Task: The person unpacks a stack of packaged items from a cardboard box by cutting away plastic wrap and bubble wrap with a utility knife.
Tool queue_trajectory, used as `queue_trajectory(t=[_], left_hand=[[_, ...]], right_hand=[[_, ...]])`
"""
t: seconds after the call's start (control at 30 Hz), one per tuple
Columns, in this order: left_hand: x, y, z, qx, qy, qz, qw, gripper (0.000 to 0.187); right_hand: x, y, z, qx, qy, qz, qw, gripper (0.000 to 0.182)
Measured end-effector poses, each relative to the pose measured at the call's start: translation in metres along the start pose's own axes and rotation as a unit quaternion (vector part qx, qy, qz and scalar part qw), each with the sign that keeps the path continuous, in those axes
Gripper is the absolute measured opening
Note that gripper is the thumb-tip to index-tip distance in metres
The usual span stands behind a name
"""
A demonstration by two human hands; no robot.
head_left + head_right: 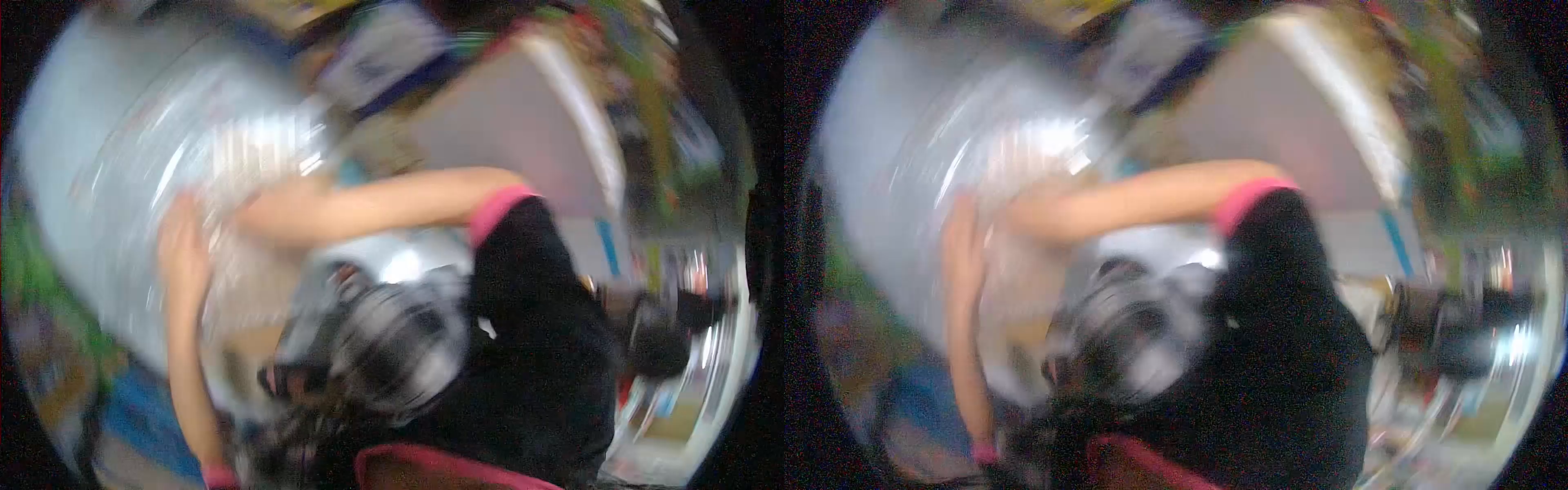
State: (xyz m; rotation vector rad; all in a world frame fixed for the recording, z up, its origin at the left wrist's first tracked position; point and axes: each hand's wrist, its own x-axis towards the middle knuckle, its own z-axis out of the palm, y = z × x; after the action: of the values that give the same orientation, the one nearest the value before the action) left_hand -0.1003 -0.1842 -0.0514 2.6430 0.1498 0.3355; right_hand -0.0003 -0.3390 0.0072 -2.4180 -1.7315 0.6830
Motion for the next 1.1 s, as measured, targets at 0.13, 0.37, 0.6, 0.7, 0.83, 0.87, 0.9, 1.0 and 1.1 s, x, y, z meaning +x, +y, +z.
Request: queue_trajectory(t=[0.13,0.37,0.6,0.7,0.83,0.87,0.9,1.0,1.1], left_hand=[[-0.001,-0.006,-0.003,0.044,-0.046,0.059,0.996,0.041],[-0.003,-0.006,-0.006,0.07,-0.068,0.057,0.994,0.04],[0.005,0.01,-0.018,0.024,-0.055,0.082,0.995,0.047],[0.006,0.008,-0.021,0.044,-0.059,0.082,0.994,0.058],[-0.002,-0.014,0.003,0.003,-0.028,0.038,0.999,0.037],[0.001,-0.004,0.002,-0.051,-0.025,-0.003,0.998,0.035],[0.001,-0.001,0.005,-0.072,-0.02,-0.024,0.997,0.034],[0.004,0.001,0.0,-0.005,-0.007,0.005,1.0,0.032],[0.005,0.0,-0.003,0.018,-0.008,0.007,1.0,0.036]], right_hand=[[0.002,0.006,0.007,-0.007,0.063,-0.069,0.996,0.027],[0.021,0.005,0.018,-0.078,0.028,-0.071,0.994,0.016],[0.024,0.007,0.02,-0.062,0.029,-0.066,0.995,0.019],[0.023,0.007,0.021,-0.11,0.025,-0.078,0.99,0.024],[0.019,0.014,0.025,-0.016,0.05,-0.068,0.996,0.027],[0.013,0.018,0.023,0.057,0.059,-0.055,0.995,0.027],[0.004,0.013,0.01,0.049,0.054,-0.075,0.995,0.023],[0.006,0.006,0.017,-0.016,0.087,-0.024,0.996,0.025],[-0.001,-0.003,-0.019,-0.074,-0.019,-0.032,0.997,0.023]])
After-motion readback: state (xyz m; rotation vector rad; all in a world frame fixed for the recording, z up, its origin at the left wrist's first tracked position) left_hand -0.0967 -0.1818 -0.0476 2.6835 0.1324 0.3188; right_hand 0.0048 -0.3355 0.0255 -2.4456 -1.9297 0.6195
